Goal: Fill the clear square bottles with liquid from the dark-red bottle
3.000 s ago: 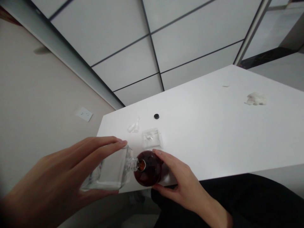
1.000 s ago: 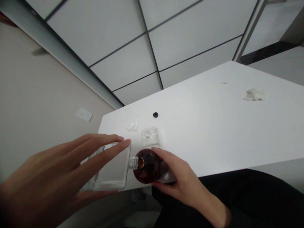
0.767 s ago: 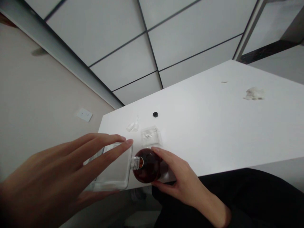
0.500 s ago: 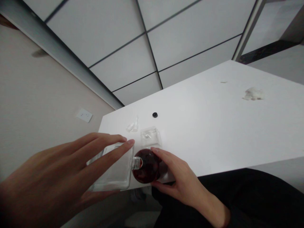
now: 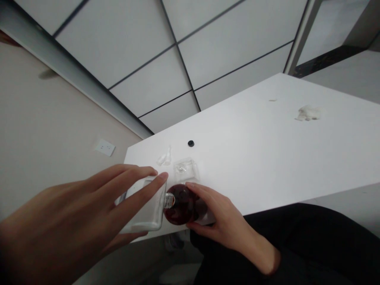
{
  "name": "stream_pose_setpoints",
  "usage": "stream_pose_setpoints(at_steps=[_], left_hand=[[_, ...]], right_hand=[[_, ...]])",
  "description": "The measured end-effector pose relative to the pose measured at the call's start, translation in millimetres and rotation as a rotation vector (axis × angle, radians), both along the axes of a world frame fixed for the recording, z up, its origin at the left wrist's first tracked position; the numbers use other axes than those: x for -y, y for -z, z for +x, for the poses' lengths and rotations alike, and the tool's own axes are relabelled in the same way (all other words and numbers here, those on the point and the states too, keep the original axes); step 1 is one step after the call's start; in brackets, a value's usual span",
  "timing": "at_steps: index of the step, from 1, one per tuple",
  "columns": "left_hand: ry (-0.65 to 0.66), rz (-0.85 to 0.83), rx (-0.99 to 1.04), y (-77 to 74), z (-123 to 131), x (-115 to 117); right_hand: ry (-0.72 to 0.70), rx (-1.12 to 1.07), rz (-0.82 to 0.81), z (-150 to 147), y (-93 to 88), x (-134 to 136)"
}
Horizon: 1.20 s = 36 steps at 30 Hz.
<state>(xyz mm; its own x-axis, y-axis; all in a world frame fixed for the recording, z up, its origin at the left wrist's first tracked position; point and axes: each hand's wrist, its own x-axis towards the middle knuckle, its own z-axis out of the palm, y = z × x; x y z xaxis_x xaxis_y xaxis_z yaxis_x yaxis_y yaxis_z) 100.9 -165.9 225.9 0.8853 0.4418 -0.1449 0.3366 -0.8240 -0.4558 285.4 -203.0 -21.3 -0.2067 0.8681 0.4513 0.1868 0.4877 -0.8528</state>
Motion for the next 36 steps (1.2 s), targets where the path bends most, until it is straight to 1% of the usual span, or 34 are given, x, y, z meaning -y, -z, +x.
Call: stream_pose_setpoints(at_steps=[5,8,12,15,19,21,26,29,36], left_hand=[[0.015,0.027,-0.025,-2.8,9.0,1.3],[0.020,0.041,-0.035,-4.0,11.2,1.0],[0.043,0.004,-0.063,-8.1,13.3,-0.7],[0.006,-0.023,-0.089,-12.0,19.4,-0.9],[-0.065,-0.022,-0.178,-16.2,30.9,0.3],[-0.087,-0.026,-0.191,-17.4,33.5,1.0],[-0.108,-0.045,-0.139,-18.3,30.5,2.8],[-0.118,-0.032,-0.171,-19.0,31.4,3.7],[-0.138,-0.054,-0.292,-25.5,50.2,3.3]], right_hand=[[-0.007,0.010,-0.025,0.2,0.4,-0.5],[-0.005,-0.001,-0.012,0.2,-0.7,-0.8],[-0.008,-0.011,0.006,-0.1,-3.4,-0.9],[-0.007,-0.011,0.002,-0.4,-3.4,-0.9],[-0.004,-0.018,0.016,-1.2,0.0,-1.3],[-0.001,-0.023,0.030,-1.5,1.6,-1.6],[0.003,-0.048,0.032,-2.1,2.1,-1.5],[0.012,-0.053,0.026,-2.8,3.1,-1.2],[0.029,-0.089,0.084,-4.6,6.6,-3.2]])
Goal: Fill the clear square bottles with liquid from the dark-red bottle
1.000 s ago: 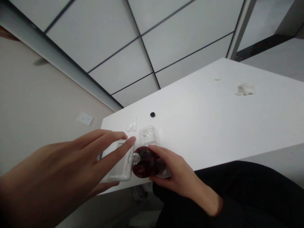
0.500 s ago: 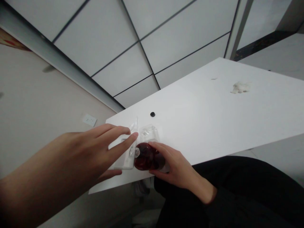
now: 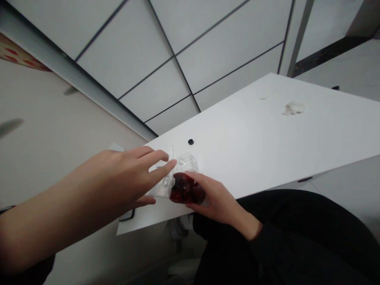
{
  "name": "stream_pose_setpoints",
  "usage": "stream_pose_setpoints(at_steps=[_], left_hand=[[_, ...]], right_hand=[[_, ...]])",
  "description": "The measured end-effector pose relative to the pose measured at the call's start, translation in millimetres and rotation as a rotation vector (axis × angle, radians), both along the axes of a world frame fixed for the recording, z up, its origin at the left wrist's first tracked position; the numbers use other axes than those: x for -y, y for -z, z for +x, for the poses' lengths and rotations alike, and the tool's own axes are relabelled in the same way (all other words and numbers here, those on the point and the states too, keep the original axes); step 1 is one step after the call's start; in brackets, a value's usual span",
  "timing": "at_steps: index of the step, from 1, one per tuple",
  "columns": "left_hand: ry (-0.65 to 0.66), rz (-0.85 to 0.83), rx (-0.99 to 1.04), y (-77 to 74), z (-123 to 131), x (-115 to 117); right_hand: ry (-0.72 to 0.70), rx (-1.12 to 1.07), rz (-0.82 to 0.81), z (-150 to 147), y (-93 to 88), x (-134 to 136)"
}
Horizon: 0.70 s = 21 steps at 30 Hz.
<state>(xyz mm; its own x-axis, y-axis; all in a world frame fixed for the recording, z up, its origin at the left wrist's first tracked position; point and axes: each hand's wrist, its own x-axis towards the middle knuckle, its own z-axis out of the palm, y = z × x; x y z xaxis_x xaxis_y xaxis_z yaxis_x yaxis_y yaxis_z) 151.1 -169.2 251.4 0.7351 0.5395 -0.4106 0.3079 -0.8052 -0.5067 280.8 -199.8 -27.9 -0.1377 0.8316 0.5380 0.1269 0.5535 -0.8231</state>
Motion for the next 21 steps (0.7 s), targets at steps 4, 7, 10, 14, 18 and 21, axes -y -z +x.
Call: stream_pose_setpoints(at_steps=[4,7,10,14,18,21], left_hand=[[0.007,-0.005,-0.031,-1.1,6.8,-2.1],[0.036,-0.013,-0.039,-0.2,7.2,-3.8],[0.046,-0.023,-0.038,1.1,7.0,-4.5],[0.069,-0.022,-0.028,3.0,8.9,-4.5],[0.107,-0.003,-0.028,4.2,12.0,-4.4],[0.114,0.002,-0.030,4.4,14.1,-3.8]], right_hand=[[-0.008,-0.001,-0.013,0.8,-1.6,-0.5],[-0.003,-0.006,-0.011,1.0,-1.6,-0.2],[0.002,-0.013,-0.003,0.8,0.4,0.0],[0.008,-0.012,0.003,0.8,3.0,-0.4],[0.001,-0.008,0.006,1.1,1.8,-0.7],[0.004,-0.013,0.008,0.7,0.8,-0.5]])
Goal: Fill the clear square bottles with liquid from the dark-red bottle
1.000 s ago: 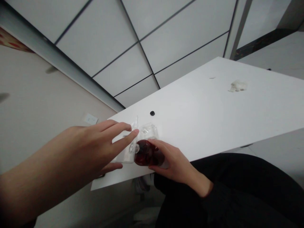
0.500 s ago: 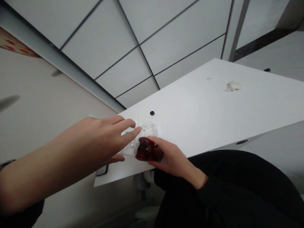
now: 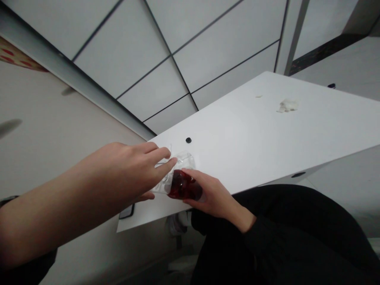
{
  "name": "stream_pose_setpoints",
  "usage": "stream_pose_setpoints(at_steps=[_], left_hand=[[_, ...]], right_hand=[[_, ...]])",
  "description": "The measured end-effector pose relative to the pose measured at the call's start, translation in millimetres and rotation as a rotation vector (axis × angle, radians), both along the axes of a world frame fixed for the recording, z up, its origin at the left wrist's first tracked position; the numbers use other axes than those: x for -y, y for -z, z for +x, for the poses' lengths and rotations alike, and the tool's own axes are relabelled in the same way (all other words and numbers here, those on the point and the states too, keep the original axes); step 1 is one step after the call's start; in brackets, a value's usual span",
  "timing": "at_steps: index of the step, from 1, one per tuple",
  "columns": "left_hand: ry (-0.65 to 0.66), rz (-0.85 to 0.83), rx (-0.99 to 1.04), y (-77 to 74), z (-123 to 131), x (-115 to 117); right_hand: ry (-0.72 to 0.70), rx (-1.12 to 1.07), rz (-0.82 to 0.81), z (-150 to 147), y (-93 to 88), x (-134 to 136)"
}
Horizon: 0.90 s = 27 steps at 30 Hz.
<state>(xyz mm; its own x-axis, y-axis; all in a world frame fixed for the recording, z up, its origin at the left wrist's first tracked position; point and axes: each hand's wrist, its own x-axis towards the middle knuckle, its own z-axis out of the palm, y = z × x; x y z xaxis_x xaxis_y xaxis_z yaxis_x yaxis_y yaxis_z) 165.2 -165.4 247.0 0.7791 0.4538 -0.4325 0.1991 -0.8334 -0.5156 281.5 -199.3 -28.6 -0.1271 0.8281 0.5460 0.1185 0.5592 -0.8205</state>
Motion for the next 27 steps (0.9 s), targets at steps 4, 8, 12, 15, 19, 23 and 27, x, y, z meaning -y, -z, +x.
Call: stream_pose_setpoints(at_steps=[4,8,12,15,19,23,27], left_hand=[[0.001,-0.001,0.002,1.1,2.2,0.6],[0.020,0.009,-0.002,1.9,4.7,1.1],[0.001,0.012,-0.037,0.9,6.8,2.7],[-0.029,0.027,-0.097,1.0,5.2,3.9],[-0.065,0.028,-0.119,2.3,1.4,4.0],[-0.107,-0.007,-0.086,1.6,4.2,3.7],[-0.135,-0.064,-0.047,0.4,6.8,3.4]], right_hand=[[0.006,0.001,0.016,-0.9,1.6,-0.2],[0.014,0.003,0.026,-0.9,2.4,-0.5],[0.012,0.006,0.020,0.2,-0.2,-0.3],[0.009,0.007,0.006,0.9,-2.2,-0.1],[0.004,0.004,-0.006,0.7,-3.2,0.5],[0.000,-0.001,-0.026,0.3,-4.5,0.7],[-0.021,-0.009,-0.057,0.6,-7.2,0.7]])
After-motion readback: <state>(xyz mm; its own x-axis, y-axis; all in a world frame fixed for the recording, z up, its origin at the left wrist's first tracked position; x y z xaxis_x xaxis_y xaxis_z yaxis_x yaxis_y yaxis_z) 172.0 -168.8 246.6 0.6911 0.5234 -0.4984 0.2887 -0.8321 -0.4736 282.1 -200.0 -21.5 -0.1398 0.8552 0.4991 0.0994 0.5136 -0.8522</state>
